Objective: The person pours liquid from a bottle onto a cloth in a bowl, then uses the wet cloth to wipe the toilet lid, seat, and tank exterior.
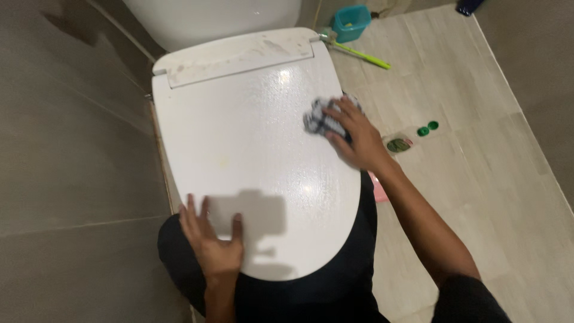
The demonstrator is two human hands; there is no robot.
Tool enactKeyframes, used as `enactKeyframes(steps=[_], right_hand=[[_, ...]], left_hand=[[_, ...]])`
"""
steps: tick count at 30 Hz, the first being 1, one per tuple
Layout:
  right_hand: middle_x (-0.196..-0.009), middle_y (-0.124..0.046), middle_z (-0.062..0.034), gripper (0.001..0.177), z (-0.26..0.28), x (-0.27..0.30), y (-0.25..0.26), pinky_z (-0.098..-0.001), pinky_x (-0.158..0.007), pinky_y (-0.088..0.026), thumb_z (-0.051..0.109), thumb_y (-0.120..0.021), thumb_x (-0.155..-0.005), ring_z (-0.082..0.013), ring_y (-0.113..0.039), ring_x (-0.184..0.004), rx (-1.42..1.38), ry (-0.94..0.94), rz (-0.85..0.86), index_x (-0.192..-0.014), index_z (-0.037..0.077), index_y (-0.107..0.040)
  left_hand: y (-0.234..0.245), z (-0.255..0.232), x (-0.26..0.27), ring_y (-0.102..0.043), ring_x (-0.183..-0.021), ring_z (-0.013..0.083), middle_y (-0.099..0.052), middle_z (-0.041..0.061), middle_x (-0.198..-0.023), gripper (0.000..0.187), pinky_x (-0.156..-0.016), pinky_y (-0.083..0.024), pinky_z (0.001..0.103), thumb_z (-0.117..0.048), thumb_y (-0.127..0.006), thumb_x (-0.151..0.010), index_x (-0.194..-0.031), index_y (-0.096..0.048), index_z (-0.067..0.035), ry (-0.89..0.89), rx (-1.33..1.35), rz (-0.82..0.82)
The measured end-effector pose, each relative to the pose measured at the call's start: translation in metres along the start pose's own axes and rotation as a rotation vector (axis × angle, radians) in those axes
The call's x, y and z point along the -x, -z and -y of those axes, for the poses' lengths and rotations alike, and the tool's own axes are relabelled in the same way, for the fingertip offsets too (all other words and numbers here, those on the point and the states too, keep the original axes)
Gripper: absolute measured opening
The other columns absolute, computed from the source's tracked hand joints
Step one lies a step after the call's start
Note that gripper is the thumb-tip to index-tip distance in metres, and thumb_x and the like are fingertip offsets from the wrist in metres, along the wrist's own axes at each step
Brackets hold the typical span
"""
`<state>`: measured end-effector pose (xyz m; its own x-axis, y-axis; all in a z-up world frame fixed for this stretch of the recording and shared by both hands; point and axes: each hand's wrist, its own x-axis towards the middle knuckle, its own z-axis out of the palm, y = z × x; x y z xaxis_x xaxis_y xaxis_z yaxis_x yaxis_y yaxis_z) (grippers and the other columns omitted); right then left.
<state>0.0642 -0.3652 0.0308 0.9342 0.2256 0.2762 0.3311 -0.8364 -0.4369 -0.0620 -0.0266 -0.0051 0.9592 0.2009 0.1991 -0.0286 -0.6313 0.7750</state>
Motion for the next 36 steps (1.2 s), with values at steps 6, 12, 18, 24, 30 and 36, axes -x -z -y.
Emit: enactKeyframes(steps=[6,12,18,24,30,36], right_hand=[[-0.159,-0.046,-0.0183,0.057,0.0,-0.093,-0.005,-0.0524,-0.12,-0.035,0.028,-0.067,-0.095,-0.0394,-0.037,-0.15,0.088,0.057,-0.076,-0.15,0.017,-0.055],[-0.154,-0.046,-0.0263,0.056,0.02,-0.161,-0.031,-0.054,-0.114,-0.037,0.033,-0.068,-0.099,-0.0434,-0.045,-0.141,0.136,0.114,-0.035,-0.152,0.017,-0.055],[-0.152,-0.051,-0.0225,0.056,0.079,-0.191,-0.084,-0.0516,-0.116,-0.04,0.037,-0.073,-0.097,-0.0404,-0.049,-0.139,0.05,0.233,-0.033,-0.149,0.021,-0.057],[-0.154,-0.046,-0.0208,0.057,0.161,-0.172,-0.144,-0.0568,-0.12,-0.028,0.04,-0.07,-0.096,-0.0394,-0.041,-0.144,0.157,0.581,0.123,-0.147,0.021,-0.055],[-0.158,-0.047,-0.0083,0.051,0.182,-0.131,-0.137,-0.0538,-0.12,-0.035,0.042,-0.063,-0.097,-0.0324,-0.042,-0.149,0.089,0.775,0.372,-0.145,0.027,-0.053],[-0.15,-0.05,-0.0195,0.057,0.18,-0.199,-0.138,-0.0575,-0.109,-0.038,0.04,-0.067,-0.097,-0.0378,-0.044,-0.138,0.28,0.594,0.05,-0.15,0.021,-0.055]], left_hand=[[-0.006,0.006,-0.004,-0.032,-0.151,0.0513,-0.04,0.031,-0.156,0.063,-0.122,-0.027,0.072,-0.036,-0.07,-0.094,-0.139,-0.052,0.004,-0.237,-0.209,-0.154],[-0.01,0.013,-0.004,-0.033,-0.145,0.0558,-0.042,0.029,-0.154,0.063,-0.115,-0.033,0.068,-0.038,-0.07,-0.09,-0.136,-0.056,0.002,-0.175,-0.24,-0.165],[-0.006,0.013,-0.003,-0.029,-0.149,0.0532,-0.04,0.028,-0.155,0.064,-0.119,-0.033,0.066,-0.035,-0.069,-0.089,-0.139,-0.053,-0.001,-0.205,-0.229,-0.179],[-0.003,0.014,-0.003,-0.028,-0.148,0.0515,-0.038,0.028,-0.155,0.065,-0.118,-0.032,0.067,-0.033,-0.073,-0.087,-0.139,-0.051,-0.002,-0.196,-0.197,-0.171],[0.004,0.015,-0.001,-0.023,-0.149,0.0541,-0.032,0.029,-0.156,0.071,-0.116,-0.032,0.067,-0.029,-0.074,-0.086,-0.143,-0.042,-0.001,-0.164,-0.164,-0.088],[0.004,0.019,-0.001,-0.022,-0.149,0.0538,-0.031,0.029,-0.156,0.072,-0.114,-0.036,0.065,-0.027,-0.076,-0.086,-0.143,-0.04,-0.002,-0.173,-0.125,-0.091]])
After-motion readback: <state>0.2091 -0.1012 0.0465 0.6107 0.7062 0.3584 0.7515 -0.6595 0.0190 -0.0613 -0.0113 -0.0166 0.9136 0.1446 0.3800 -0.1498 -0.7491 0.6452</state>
